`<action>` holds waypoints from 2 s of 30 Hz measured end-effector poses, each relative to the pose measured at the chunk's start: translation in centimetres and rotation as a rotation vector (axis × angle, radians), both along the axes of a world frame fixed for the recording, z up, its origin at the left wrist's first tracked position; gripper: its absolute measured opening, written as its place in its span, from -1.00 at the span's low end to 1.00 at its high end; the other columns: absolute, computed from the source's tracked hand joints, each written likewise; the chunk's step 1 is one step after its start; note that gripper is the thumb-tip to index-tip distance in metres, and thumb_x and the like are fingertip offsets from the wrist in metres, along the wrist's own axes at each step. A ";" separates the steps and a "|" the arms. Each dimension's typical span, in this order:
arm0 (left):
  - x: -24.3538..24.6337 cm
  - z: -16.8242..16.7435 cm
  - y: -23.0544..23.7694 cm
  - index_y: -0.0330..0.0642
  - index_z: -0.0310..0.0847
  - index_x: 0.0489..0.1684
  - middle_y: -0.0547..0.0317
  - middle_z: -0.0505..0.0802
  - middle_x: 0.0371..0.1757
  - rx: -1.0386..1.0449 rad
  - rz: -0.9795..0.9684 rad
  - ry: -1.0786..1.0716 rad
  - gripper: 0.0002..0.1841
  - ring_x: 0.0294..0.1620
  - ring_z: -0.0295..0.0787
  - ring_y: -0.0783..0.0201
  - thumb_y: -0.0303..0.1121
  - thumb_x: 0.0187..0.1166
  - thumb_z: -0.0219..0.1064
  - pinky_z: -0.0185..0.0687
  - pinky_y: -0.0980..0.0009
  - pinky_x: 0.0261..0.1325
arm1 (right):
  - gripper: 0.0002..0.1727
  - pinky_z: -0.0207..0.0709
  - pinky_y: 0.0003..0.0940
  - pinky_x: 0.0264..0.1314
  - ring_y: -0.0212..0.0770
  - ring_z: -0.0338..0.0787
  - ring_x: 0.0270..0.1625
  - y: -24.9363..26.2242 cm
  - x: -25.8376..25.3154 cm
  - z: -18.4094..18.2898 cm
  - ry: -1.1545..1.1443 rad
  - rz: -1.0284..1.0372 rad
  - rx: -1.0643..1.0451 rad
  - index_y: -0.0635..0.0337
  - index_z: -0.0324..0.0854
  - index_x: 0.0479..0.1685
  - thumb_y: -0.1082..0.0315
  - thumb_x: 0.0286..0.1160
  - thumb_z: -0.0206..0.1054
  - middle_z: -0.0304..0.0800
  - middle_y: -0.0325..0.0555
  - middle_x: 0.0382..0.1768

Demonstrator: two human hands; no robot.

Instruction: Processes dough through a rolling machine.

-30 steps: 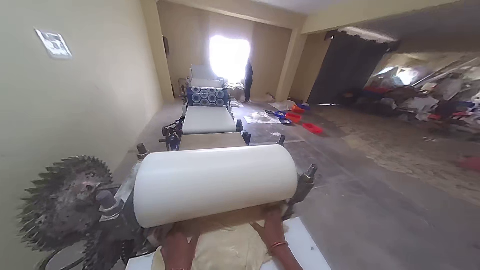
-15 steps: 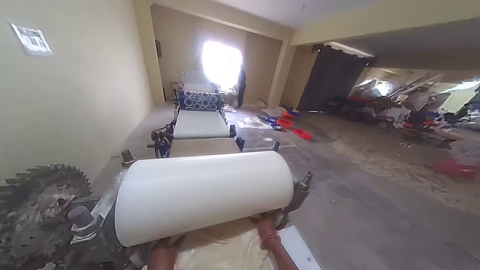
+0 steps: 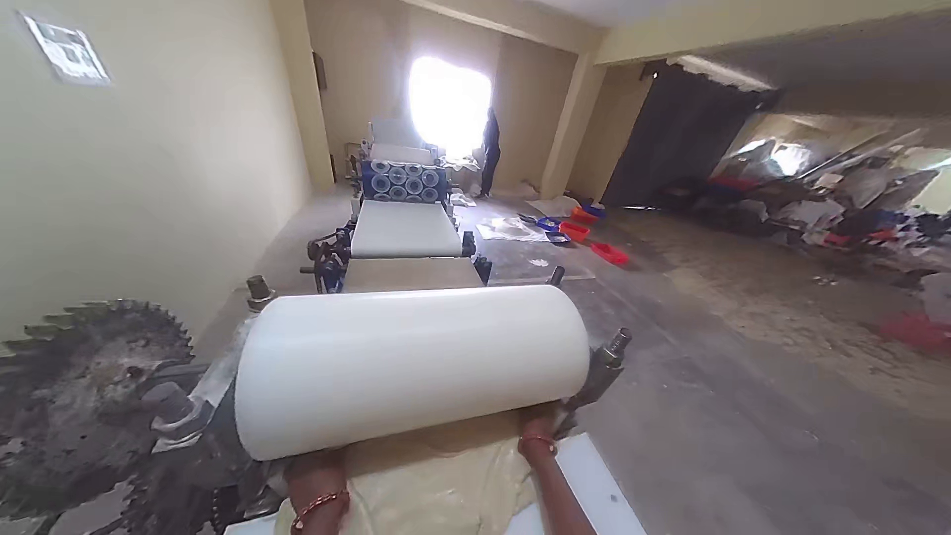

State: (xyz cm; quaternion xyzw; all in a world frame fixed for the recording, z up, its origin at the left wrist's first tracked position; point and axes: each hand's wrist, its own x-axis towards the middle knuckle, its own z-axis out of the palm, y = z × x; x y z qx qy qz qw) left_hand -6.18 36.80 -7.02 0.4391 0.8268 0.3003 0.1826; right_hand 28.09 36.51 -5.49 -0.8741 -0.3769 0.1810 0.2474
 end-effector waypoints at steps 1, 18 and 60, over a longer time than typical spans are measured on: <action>0.0 0.4 -0.3 -0.51 0.53 0.44 -0.51 0.64 0.44 -0.022 -0.045 0.020 -0.45 0.56 0.51 -0.37 -0.24 0.61 0.39 0.35 -0.27 0.59 | -0.30 0.13 0.11 0.80 0.23 0.33 0.75 0.0 0.0 0.0 -0.013 0.002 -0.009 0.46 0.34 0.64 0.15 0.64 0.33 0.39 0.40 0.64; 7.6 -0.8 -7.3 -0.18 0.17 0.83 -0.16 0.25 0.84 -0.051 -0.820 0.415 0.17 0.89 -0.02 -0.16 0.62 0.35 0.06 -0.20 -0.15 0.86 | -0.28 -0.07 0.15 0.88 0.05 0.23 0.83 -6.9 -7.3 1.1 -0.278 0.984 -0.059 0.12 0.38 0.72 -0.16 0.73 0.10 0.38 0.00 0.74; 3.4 -1.2 -8.6 -0.38 0.23 0.75 -0.43 0.29 0.77 -0.010 -0.640 0.420 0.06 0.84 -0.05 -0.45 0.41 0.48 0.19 -0.24 -0.40 0.77 | 0.02 -0.29 0.02 0.95 0.03 -0.12 0.94 -5.1 -7.4 -0.3 -0.359 0.835 -0.085 0.38 -0.03 0.85 -0.34 0.70 -0.10 -0.07 0.17 0.89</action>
